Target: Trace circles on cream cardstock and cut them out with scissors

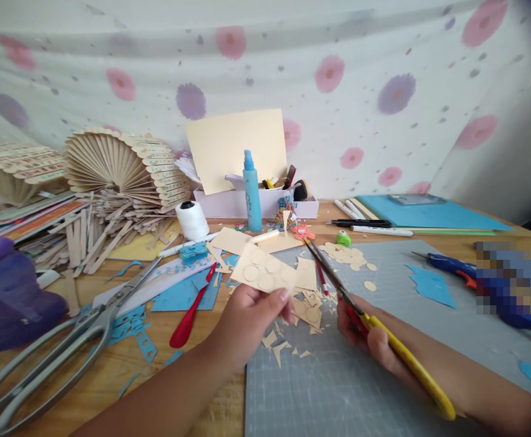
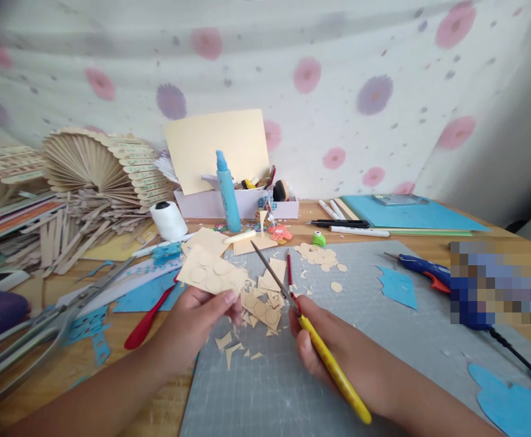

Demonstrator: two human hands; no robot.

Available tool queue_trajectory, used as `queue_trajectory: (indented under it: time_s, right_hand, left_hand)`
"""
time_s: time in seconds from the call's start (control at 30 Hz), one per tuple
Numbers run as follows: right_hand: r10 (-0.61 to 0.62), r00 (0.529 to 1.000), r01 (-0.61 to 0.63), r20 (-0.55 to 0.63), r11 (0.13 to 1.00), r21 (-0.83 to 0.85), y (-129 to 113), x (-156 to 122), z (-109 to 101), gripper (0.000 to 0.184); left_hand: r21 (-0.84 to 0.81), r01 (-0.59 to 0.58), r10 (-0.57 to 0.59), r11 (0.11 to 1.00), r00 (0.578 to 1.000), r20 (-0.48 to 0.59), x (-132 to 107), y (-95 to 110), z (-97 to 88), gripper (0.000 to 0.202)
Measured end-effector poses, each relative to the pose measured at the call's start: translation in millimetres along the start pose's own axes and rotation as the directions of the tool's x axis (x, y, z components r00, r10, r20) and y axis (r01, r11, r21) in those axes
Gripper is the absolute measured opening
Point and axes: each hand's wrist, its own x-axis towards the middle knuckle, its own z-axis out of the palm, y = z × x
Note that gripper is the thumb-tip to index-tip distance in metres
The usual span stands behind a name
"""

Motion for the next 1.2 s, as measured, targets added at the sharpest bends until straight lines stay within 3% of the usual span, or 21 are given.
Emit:
queue_trajectory:
  time_s: [0.13, 0.23, 0.6, 0.77, 0.93, 1.2]
  right_hand:
    - [0.053, 0.993, -0.036, 0.103, 0.986, -0.165, -9.3, 0.5, 1.4, 0.023]
    - [0.134, 0.985, -0.104, 0.107, 0.962, -0.253, -15.2, 2.6, 5.7, 0.021]
    - [0.131, 0.988, -0.104, 0.085, 0.958, -0.268, -15.4, 3.0, 6.8, 0.016]
    - [0.095, 0.994, -0.081, 0.046, 0.967, -0.243, -15.0, 2.6, 5.6, 0.015]
    - [0.068, 0.997, -0.055, 0.045, 0.968, -0.246, -15.0, 1.3, 3.7, 0.016]
    - [0.095, 0.994, -0.076, 0.058, 0.957, -0.279, -16.4, 3.0, 5.3, 0.015]
  left_hand:
    - [-0.305, -0.135, 0.060, 0.943, 0.968, -0.243, 1.6, 3.1, 1.4, 0.007]
    - [-0.389, -0.135, 0.035, 0.911, 0.967, -0.252, 1.4, 3.6, 3.6, 0.009]
    - [-0.214, -0.021, 0.017, 0.977, 1.000, -0.019, -4.1, -3.5, 6.4, 0.004]
    - [-0.273, -0.100, 0.054, 0.957, 0.983, -0.173, -2.7, 2.4, 6.0, 0.004]
    - [-0.267, -0.280, 0.169, 0.922, 0.911, -0.375, -0.8, 7.3, 3.1, 0.002]
    - [-0.123, -0.146, 0.121, 0.982, 0.974, -0.193, -7.0, 4.0, 8.1, 0.006]
